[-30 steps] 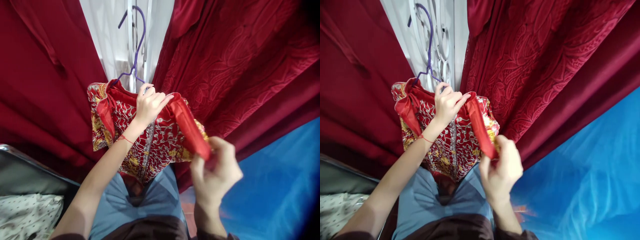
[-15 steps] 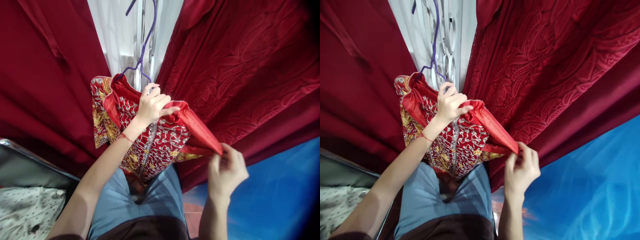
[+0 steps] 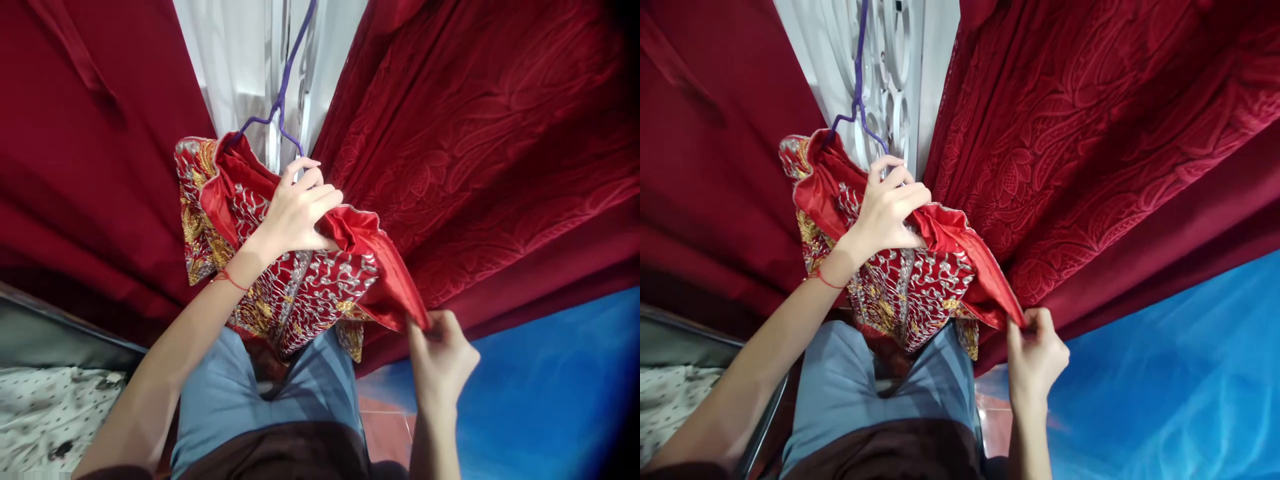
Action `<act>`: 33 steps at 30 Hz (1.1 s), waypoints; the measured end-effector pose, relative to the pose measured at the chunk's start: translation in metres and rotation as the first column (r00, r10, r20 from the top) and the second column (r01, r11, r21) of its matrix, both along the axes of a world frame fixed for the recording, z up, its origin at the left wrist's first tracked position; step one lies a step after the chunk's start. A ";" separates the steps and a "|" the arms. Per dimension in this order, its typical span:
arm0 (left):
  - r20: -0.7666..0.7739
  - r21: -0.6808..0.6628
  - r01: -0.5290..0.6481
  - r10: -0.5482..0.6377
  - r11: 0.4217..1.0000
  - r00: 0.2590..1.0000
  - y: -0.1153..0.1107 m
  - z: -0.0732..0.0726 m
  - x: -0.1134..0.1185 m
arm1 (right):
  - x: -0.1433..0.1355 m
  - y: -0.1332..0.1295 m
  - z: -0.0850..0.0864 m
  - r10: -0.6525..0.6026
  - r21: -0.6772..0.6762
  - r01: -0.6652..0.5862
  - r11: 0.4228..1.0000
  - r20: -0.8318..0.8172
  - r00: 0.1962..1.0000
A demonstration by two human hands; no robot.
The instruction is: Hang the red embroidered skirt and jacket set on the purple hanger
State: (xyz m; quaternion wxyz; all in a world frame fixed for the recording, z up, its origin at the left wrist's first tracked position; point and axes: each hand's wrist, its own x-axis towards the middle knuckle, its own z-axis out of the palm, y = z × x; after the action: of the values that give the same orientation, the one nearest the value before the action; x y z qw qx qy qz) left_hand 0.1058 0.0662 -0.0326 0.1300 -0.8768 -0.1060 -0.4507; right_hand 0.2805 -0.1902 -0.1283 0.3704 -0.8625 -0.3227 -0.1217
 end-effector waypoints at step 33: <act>-0.201 -0.044 -0.299 0.285 0.953 0.937 -0.016 0.011 0.023 | -0.066 0.056 -0.021 0.406 0.156 -0.413 0.897 0.075 0.911</act>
State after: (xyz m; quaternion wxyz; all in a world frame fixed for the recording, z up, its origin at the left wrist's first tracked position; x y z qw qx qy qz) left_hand 0.1284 0.0498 -0.0217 0.1726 -0.8950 -0.2383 -0.3354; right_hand 0.2143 -0.1338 -0.1494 0.4526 -0.7382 -0.4929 -0.0855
